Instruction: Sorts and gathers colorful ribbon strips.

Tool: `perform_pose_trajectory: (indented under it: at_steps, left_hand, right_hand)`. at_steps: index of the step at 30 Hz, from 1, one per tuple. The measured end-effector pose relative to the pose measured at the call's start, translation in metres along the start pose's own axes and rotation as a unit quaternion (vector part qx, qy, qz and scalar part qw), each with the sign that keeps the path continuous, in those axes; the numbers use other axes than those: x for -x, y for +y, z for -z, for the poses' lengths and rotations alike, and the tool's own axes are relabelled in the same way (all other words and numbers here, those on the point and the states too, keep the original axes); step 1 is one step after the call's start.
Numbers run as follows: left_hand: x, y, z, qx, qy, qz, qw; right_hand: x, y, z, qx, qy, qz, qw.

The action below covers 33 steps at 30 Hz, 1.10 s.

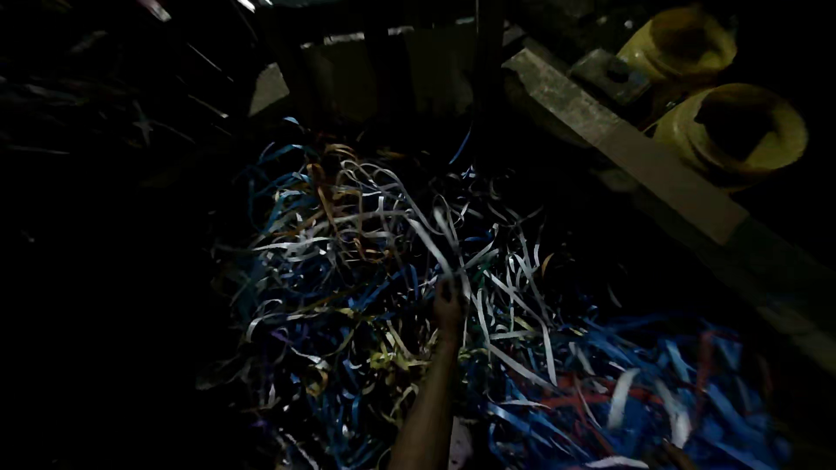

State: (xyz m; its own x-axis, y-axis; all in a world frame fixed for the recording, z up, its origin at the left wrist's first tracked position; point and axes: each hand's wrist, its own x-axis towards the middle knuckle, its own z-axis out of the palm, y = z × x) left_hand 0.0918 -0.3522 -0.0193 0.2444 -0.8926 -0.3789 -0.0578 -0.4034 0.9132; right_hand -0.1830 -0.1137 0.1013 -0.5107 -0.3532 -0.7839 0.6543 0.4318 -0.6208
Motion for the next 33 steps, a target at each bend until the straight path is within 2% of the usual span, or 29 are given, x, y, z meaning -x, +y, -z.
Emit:
perform_pose_trajectory:
  at_steps: [3, 6, 9, 12, 15, 17, 21, 23, 25, 30, 31, 33]
  left_hand:
    - [0.101, 0.018, -0.014, -0.123, -0.163, -0.041, 0.978]
    - [0.178, 0.039, -0.035, -0.250, -0.356, -0.059, 0.899]
    - [0.235, 0.053, -0.062, -0.312, -0.452, -0.101, 0.830]
    - [0.270, 0.063, -0.078, -0.354, -0.483, -0.119, 0.792]
    - [0.295, 0.070, -0.085, -0.359, -0.488, -0.153, 0.781]
    - [0.311, 0.074, -0.090, -0.361, -0.479, -0.160, 0.784]
    - [0.329, 0.060, -0.094, -0.306, -0.437, -0.215, 0.818]
    - [0.332, 0.057, -0.096, -0.319, -0.450, -0.211, 0.807]
    - [0.331, 0.060, -0.099, -0.349, -0.486, -0.189, 0.779]
    - [0.318, 0.059, -0.092, -0.396, -0.544, -0.205, 0.711]
    - [0.311, 0.055, -0.084, -0.397, -0.554, -0.203, 0.703]
    - [0.291, 0.035, -0.062, -0.375, -0.548, -0.221, 0.714]
  right_hand:
    - [0.001, 0.003, -0.002, 0.009, -0.035, 0.008, 0.999]
    - [0.010, 0.009, 0.002, 0.030, -0.067, 0.039, 0.997]
    - [0.019, 0.006, 0.001, 0.005, -0.064, 0.042, 0.997]
    - [0.031, -0.003, 0.013, 0.014, -0.059, 0.044, 0.997]
    - [0.037, -0.010, 0.029, 0.023, -0.056, 0.049, 0.997]
    - [0.044, -0.015, 0.034, 0.027, -0.043, 0.054, 0.997]
    - [0.048, -0.020, 0.043, 0.037, -0.017, 0.064, 0.997]
    - [0.049, -0.019, 0.049, 0.041, -0.022, 0.060, 0.997]
    - [0.050, -0.020, 0.052, 0.041, -0.022, 0.050, 0.998]
    - [0.037, -0.020, 0.056, -0.015, 0.000, 0.041, 0.999]
    - [0.032, -0.023, 0.060, -0.032, 0.005, 0.052, 0.998]
    - [0.028, -0.036, 0.071, -0.046, 0.017, 0.074, 0.996]
